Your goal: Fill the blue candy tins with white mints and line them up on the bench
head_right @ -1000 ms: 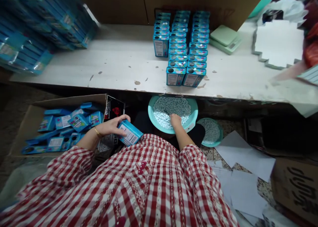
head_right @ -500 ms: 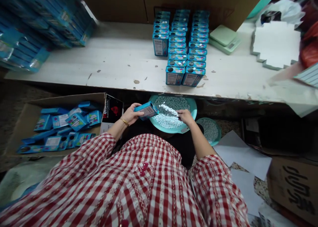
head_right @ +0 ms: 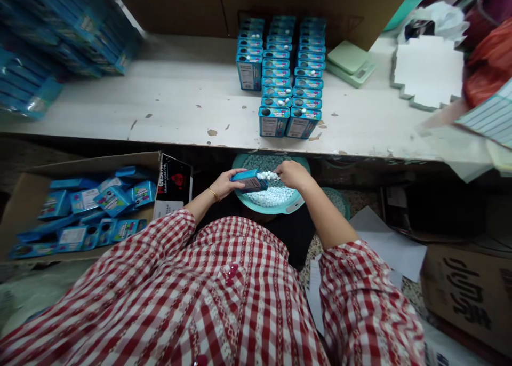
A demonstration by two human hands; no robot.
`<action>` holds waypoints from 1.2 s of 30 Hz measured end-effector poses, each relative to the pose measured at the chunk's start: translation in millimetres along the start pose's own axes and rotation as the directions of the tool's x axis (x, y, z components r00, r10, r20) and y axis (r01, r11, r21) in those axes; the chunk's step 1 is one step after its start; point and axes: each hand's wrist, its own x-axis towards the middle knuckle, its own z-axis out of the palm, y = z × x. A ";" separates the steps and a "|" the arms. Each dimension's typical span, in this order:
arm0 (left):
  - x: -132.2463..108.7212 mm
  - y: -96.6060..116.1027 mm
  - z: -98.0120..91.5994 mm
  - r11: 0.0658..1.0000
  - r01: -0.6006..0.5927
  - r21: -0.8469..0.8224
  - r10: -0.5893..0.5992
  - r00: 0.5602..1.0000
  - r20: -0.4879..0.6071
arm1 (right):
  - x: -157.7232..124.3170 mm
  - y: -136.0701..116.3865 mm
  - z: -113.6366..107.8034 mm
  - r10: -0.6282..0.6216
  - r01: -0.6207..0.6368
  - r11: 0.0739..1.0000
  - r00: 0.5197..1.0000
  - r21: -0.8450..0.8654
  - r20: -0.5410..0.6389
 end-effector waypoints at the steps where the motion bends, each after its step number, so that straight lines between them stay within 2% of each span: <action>1: 0.5 0.4 0.8 0.999 -0.007 0.048 0.007 1.000 -0.003 | -1.2 -9.1 -5.4 0.016 -0.014 0.997 1.000 -0.082 0.026; 3: 1.1 2.7 2.5 0.986 -0.031 0.162 0.034 0.999 -0.016 | -3.7 -26.7 -13.8 0.049 -0.033 0.977 0.996 -0.209 0.071; 5: 1.9 5.9 3.7 0.962 -0.072 0.262 0.077 0.997 -0.008 | -6.0 -40.6 -18.0 0.046 -0.030 0.958 0.998 -0.285 0.050; 9: 3.9 8.0 3.1 0.929 -0.149 0.339 0.148 0.989 0.028 | -10.3 -51.9 -18.4 0.006 -0.009 0.950 1.000 -0.314 -0.009; 14: 7.8 -1.5 -1.5 0.924 -0.174 0.340 0.157 0.985 0.077 | -18.3 -47.2 -22.1 0.008 -0.011 0.935 1.000 -0.355 -0.008; 19: 13.4 -8.9 -1.7 0.916 -0.182 0.357 0.170 0.983 0.066 | -30.0 -42.5 -27.7 0.024 -0.021 0.934 1.000 -0.356 0.004; 23: 12.9 -8.4 -3.3 0.911 -0.174 0.373 0.188 0.982 0.000 | -38.3 -18.5 -21.7 0.041 -0.049 0.954 0.999 -0.296 -0.033; 25: 10.2 -8.2 -7.7 0.910 -0.177 0.374 0.221 0.972 -0.077 | -34.8 2.6 -8.4 0.096 -0.119 0.968 0.989 -0.219 -0.114; 27: 7.0 -9.5 -13.6 0.916 -0.191 0.353 0.259 0.953 -0.156 | -23.1 21.6 15.9 0.168 -0.191 0.970 0.974 -0.150 -0.152; 29: 4.8 -12.8 -19.3 0.926 -0.201 0.321 0.281 0.932 -0.228 | -5.3 30.9 50.6 0.231 -0.245 0.958 0.968 -0.149 -0.101; 31: 4.3 -17.8 -23.4 0.939 -0.195 0.283 0.277 0.918 -0.284 | 12.8 27.5 89.8 0.273 -0.277 0.941 0.961 -0.196 -0.049; 34: 6.3 -25.2 -25.5 0.964 -0.172 0.205 0.233 0.918 -0.322 | 30.3 10.4 139.5 0.184 -0.180 0.962 0.983 -0.207 -0.001; 36: 8.2 -28.5 -24.7 0.975 -0.158 0.158 0.202 0.927 -0.317 | 35.4 3.1 158.4 0.050 -0.048 0.979 0.999 -0.200 0.006</action>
